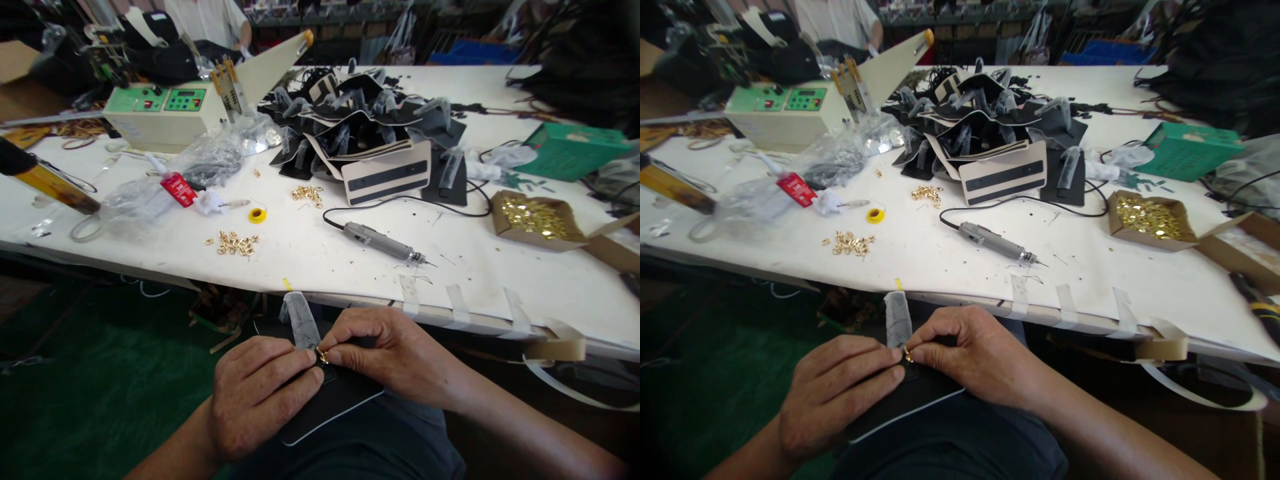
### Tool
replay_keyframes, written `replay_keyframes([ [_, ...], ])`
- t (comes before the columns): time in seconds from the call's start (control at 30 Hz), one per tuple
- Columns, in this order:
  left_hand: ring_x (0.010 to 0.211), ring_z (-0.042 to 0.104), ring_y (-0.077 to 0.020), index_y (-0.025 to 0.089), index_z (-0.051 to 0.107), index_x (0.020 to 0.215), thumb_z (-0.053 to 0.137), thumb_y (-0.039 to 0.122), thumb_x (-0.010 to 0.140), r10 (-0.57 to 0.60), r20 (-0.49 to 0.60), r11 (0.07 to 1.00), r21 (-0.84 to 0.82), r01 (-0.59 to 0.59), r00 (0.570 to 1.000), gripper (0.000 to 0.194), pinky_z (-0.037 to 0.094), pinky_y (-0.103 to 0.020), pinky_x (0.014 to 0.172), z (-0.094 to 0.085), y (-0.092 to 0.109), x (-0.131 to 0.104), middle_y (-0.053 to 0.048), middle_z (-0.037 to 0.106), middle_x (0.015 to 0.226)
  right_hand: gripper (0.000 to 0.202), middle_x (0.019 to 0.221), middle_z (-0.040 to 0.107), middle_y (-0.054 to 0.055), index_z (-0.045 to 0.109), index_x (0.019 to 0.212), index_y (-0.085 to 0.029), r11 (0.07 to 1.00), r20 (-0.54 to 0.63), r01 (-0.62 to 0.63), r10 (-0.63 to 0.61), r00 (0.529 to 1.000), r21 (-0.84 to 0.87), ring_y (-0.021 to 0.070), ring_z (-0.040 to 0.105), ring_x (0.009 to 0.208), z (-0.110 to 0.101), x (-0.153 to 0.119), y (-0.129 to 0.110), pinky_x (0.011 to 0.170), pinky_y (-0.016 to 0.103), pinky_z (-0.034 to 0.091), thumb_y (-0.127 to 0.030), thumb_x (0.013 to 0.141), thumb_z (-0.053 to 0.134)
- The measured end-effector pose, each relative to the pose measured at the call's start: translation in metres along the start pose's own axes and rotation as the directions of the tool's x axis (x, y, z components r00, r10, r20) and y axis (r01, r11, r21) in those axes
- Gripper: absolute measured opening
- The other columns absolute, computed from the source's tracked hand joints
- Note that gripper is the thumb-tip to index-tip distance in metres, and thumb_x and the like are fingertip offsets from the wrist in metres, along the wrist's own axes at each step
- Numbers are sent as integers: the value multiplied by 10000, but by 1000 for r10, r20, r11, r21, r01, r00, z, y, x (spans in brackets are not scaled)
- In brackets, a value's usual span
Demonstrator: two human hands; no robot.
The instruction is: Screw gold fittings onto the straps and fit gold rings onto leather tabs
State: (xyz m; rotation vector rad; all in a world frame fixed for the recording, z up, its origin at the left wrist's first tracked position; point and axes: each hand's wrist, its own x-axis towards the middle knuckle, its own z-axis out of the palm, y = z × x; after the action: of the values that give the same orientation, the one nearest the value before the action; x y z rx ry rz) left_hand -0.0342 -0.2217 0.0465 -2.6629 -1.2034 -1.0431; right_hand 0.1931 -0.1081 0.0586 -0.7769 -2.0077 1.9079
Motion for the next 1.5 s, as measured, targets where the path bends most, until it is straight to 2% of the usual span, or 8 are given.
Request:
replay_keyframes([
  [0.17, 1000, 713, -210, 109, 778, 1098, 694, 96, 963, 2, 3, 1000, 5, -2, 1000, 160, 624, -343, 808, 0, 1, -1, -85, 810, 1114, 75, 932, 776, -44, 819, 959, -244, 999, -17, -31, 32, 999, 34, 122, 689, 863, 0, 0, 1, 797, 230, 506, -248, 966, 745],
  [0.4, 1021, 708, -211, 80, 768, 1076, 670, 94, 978, -6, -16, 1000, -28, 5, 1000, 139, 619, -349, 838, 1, 1, -1, -105, 809, 1106, 84, 927, 741, -19, 816, 956, -221, 999, 27, 17, -18, 999, 46, 127, 671, 870, -4, 1, 2, 814, 232, 500, -258, 974, 743],
  [0.77, 955, 716, -202, 98, 769, 1040, 674, 113, 970, -62, -16, 996, -64, 61, 998, 119, 608, -334, 797, 9, 4, 0, -105, 810, 1067, 110, 927, 739, -10, 815, 980, -225, 986, 12, 104, -104, 995, -131, 131, 677, 871, 2, -5, 3, 812, 257, 507, -201, 991, 708],
  [1.07, 1034, 729, -211, 99, 762, 1058, 685, 133, 965, -140, -26, 987, -85, 137, 990, 125, 604, -341, 868, 18, 5, -3, -158, 783, 1164, 84, 894, 758, -28, 809, 939, -227, 997, -72, 11, -16, 997, -70, 124, 687, 820, 7, -3, 11, 759, 238, 499, -231, 969, 731],
  [1.2, 996, 738, -209, 87, 746, 1071, 731, 105, 928, -168, -33, 977, -142, 161, 985, 145, 608, -348, 846, 19, 3, 1, -147, 796, 1101, 75, 890, 762, -33, 802, 941, -224, 999, -106, -15, 11, 994, -37, 127, 692, 815, 8, -4, 12, 751, 237, 504, -235, 967, 732],
  [1.37, 954, 738, -205, 106, 736, 1071, 773, 79, 887, -188, -38, 967, -184, 178, 981, 190, 610, -354, 820, 21, 4, 4, -127, 800, 1062, 165, 997, 761, 15, 812, 1078, -244, 995, -6, 59, -59, 998, -80, 166, 699, 922, -5, -11, 8, 836, 280, 521, -320, 1019, 678],
  [1.4, 954, 737, -205, 107, 734, 1072, 776, 71, 881, -194, -41, 963, -198, 182, 980, 198, 611, -354, 820, 21, 4, 4, -127, 799, 1060, 203, 1032, 759, 25, 801, 1137, -252, 992, 32, 84, -81, 996, -96, 183, 698, 951, -9, -13, 6, 850, 292, 524, -366, 988, 724],
  [1.5, 958, 734, -194, 106, 731, 1074, 758, 4, 861, -213, -49, 951, -239, 196, 976, 237, 612, -340, 825, 22, 3, 5, -123, 796, 1054, 557, 1121, 746, 32, 744, 1271, -278, 967, 120, 173, -152, 981, -189, 225, 688, 1013, -17, -17, 2, 887, 319, 526, -445, 772, 926],
])
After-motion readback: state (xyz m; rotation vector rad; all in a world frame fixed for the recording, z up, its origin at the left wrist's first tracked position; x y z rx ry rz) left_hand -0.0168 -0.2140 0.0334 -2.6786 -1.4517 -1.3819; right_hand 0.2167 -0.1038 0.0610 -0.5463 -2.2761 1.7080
